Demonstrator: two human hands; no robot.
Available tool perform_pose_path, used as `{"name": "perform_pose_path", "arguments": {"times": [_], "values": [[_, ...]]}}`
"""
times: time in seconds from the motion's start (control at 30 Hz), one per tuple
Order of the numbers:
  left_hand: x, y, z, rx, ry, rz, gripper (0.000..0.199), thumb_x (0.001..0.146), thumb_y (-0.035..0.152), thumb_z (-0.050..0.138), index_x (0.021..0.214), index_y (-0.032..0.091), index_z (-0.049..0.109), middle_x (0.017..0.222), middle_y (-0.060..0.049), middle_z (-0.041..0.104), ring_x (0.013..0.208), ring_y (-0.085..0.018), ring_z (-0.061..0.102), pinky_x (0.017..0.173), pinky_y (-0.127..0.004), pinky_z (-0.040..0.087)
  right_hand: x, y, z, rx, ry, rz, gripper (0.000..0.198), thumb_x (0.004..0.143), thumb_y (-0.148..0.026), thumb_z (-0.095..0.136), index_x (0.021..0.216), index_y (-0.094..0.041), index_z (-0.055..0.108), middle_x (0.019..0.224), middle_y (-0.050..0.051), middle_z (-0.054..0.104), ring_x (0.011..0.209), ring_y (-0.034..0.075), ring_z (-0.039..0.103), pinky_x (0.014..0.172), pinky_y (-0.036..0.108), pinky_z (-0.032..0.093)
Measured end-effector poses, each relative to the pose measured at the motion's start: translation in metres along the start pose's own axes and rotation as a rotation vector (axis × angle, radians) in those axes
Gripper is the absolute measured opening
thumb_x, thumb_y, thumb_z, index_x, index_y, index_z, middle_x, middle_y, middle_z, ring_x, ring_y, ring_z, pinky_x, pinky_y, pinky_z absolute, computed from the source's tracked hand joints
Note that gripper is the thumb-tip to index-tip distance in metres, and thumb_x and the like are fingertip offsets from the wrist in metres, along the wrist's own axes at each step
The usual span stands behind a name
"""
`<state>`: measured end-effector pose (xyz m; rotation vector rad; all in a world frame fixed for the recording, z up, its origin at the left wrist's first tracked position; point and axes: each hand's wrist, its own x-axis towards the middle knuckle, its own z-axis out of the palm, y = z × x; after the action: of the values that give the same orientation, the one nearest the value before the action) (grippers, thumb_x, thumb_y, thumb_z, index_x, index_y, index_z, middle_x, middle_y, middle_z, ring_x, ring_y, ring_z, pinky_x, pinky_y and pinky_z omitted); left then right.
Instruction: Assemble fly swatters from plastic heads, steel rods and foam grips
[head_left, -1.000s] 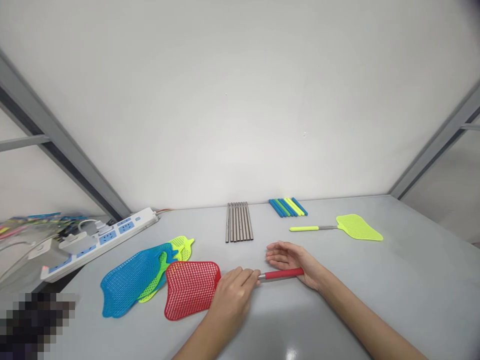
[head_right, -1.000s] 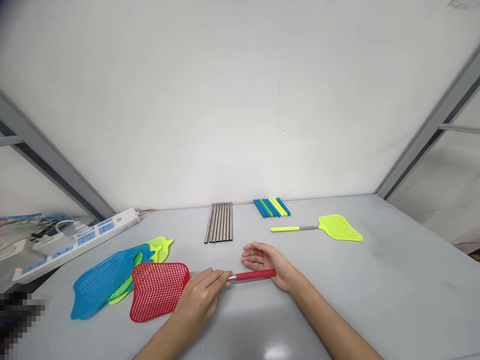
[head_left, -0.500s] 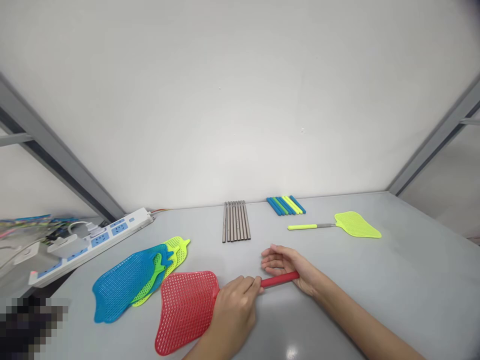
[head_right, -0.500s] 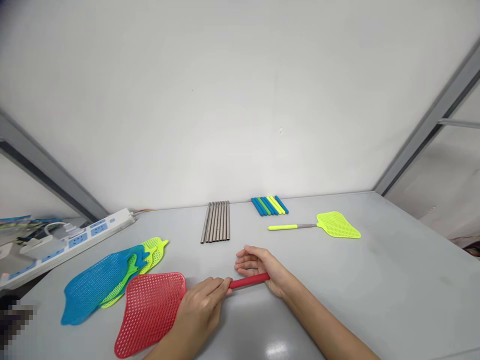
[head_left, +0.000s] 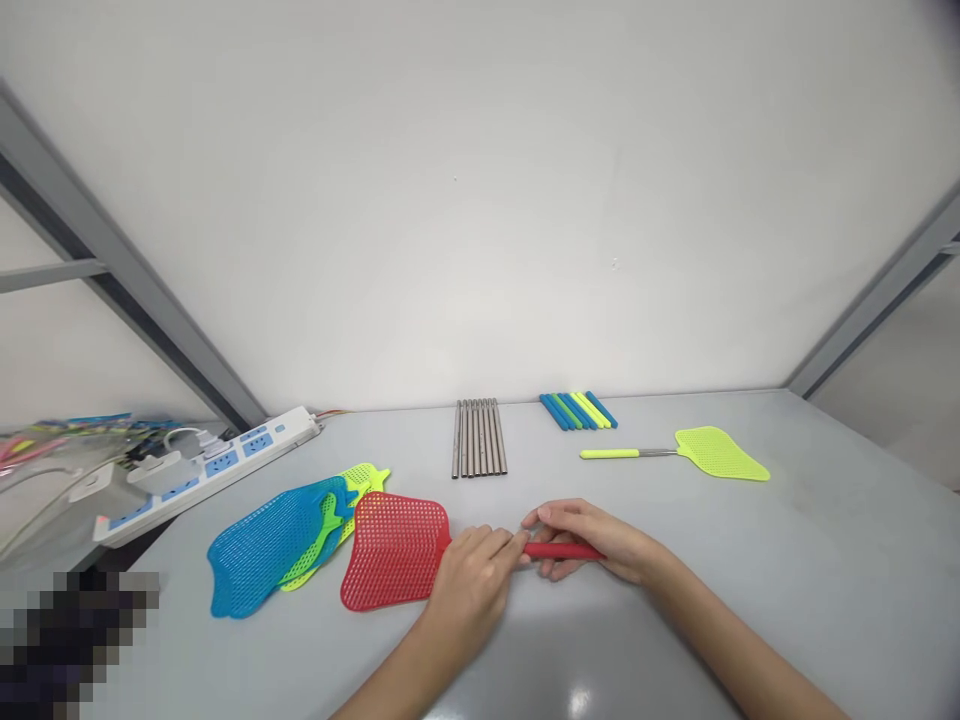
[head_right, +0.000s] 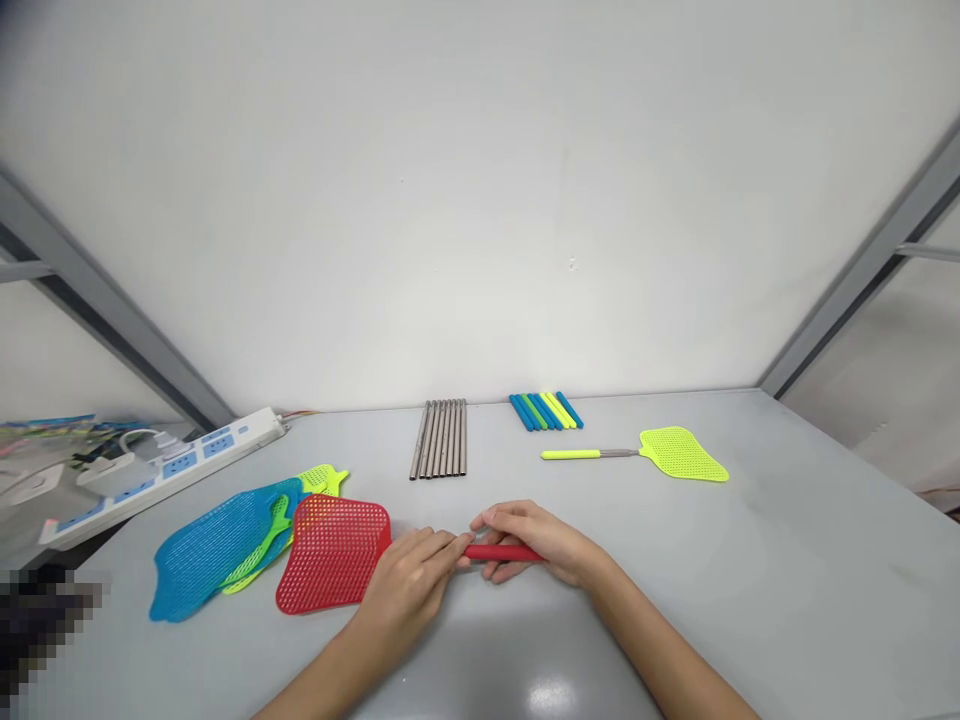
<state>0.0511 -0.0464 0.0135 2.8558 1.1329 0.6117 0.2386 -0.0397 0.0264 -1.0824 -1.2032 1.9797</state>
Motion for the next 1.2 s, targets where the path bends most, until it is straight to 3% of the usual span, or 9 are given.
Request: {"name": "perform_pose_path", "arguments": {"times": [0.1, 0.17, 0.23, 0.43, 0.57, 0.73, 0.87, 1.2], "values": [[0.001, -0.002, -0.004, -0.046, -0.003, 0.003, 0.026, 0.082, 0.017, 0.036, 0.103, 0.021, 0.051, 0.078, -0.002, 0.059, 0.069, -0.014, 0.05, 0.063, -0.028, 0.036, 0.0, 0.001, -0.003, -0.118, -0.101, 0.031, 0.035, 0.07, -0.043, 0.05, 0.083, -0.012, 0.057, 0.056, 0.0, 0.053, 0.035, 0.003, 0.04, 0.032, 0.015, 0.029], [0.002, -0.002, -0.008, -0.088, -0.021, -0.001, 0.025, 0.082, 0.019, 0.036, 0.103, 0.021, 0.051, 0.08, -0.001, 0.059, 0.072, -0.014, 0.049, 0.066, -0.029, 0.035, 0.001, 0.002, -0.005, -0.139, -0.115, 0.046, 0.032, 0.069, -0.041, 0.053, 0.081, -0.012, 0.058, 0.051, -0.004, 0.046, 0.032, 0.0, 0.028, 0.028, 0.014, 0.016], [0.004, -0.002, -0.012, -0.121, -0.04, -0.012, 0.025, 0.083, 0.021, 0.036, 0.102, 0.021, 0.051, 0.081, -0.001, 0.058, 0.074, -0.014, 0.048, 0.07, -0.03, 0.033, 0.001, 0.003, -0.006, -0.135, -0.111, 0.06, 0.03, 0.07, -0.041, 0.052, 0.08, -0.013, 0.057, 0.051, -0.004, 0.044, 0.032, 0.0, 0.025, 0.028, 0.015, 0.011], [0.005, -0.003, -0.021, -0.141, -0.028, -0.076, 0.022, 0.081, 0.028, 0.039, 0.097, 0.023, 0.053, 0.088, -0.001, 0.057, 0.084, -0.016, 0.046, 0.08, -0.035, 0.026, -0.001, 0.002, -0.011, -0.115, -0.118, 0.132, 0.03, 0.069, -0.043, 0.052, 0.074, -0.013, 0.054, 0.048, -0.005, 0.04, 0.033, 0.001, 0.022, 0.029, 0.016, 0.009], [0.006, -0.006, -0.026, -0.142, -0.063, -0.068, 0.019, 0.082, 0.025, 0.037, 0.089, 0.023, 0.054, 0.08, 0.001, 0.058, 0.081, -0.015, 0.046, 0.082, -0.037, 0.022, -0.004, -0.003, -0.019, -0.12, -0.133, 0.181, 0.031, 0.068, -0.043, 0.053, 0.075, -0.013, 0.056, 0.046, -0.006, 0.038, 0.033, 0.001, 0.02, 0.029, 0.016, 0.007], [0.004, -0.007, -0.023, -0.123, -0.192, -0.007, 0.024, 0.084, 0.019, 0.03, 0.071, 0.018, 0.05, 0.064, 0.001, 0.054, 0.063, -0.013, 0.045, 0.069, -0.029, 0.03, -0.007, -0.005, -0.024, -0.158, -0.171, 0.206, 0.035, 0.067, -0.04, 0.055, 0.086, -0.012, 0.06, 0.047, -0.006, 0.037, 0.034, 0.001, 0.019, 0.029, 0.016, 0.007], [0.001, -0.005, -0.013, -0.022, -0.246, 0.002, 0.021, 0.081, 0.014, 0.031, 0.066, 0.018, 0.044, 0.059, 0.0, 0.053, 0.055, -0.014, 0.042, 0.056, -0.026, 0.028, -0.005, -0.003, -0.021, -0.129, -0.196, 0.239, 0.034, 0.066, -0.037, 0.057, 0.088, -0.011, 0.061, 0.045, -0.007, 0.032, 0.034, 0.001, 0.017, 0.028, 0.016, 0.006], [-0.005, 0.003, -0.006, 0.031, -0.315, -0.007, 0.018, 0.077, 0.007, 0.032, 0.068, 0.018, 0.042, 0.061, 0.0, 0.054, 0.053, -0.015, 0.042, 0.056, -0.026, 0.027, -0.008, 0.001, -0.015, -0.104, -0.203, 0.321, 0.031, 0.067, -0.037, 0.057, 0.085, -0.012, 0.062, 0.044, -0.007, 0.029, 0.032, 0.001, 0.016, 0.028, 0.016, 0.004]]}}
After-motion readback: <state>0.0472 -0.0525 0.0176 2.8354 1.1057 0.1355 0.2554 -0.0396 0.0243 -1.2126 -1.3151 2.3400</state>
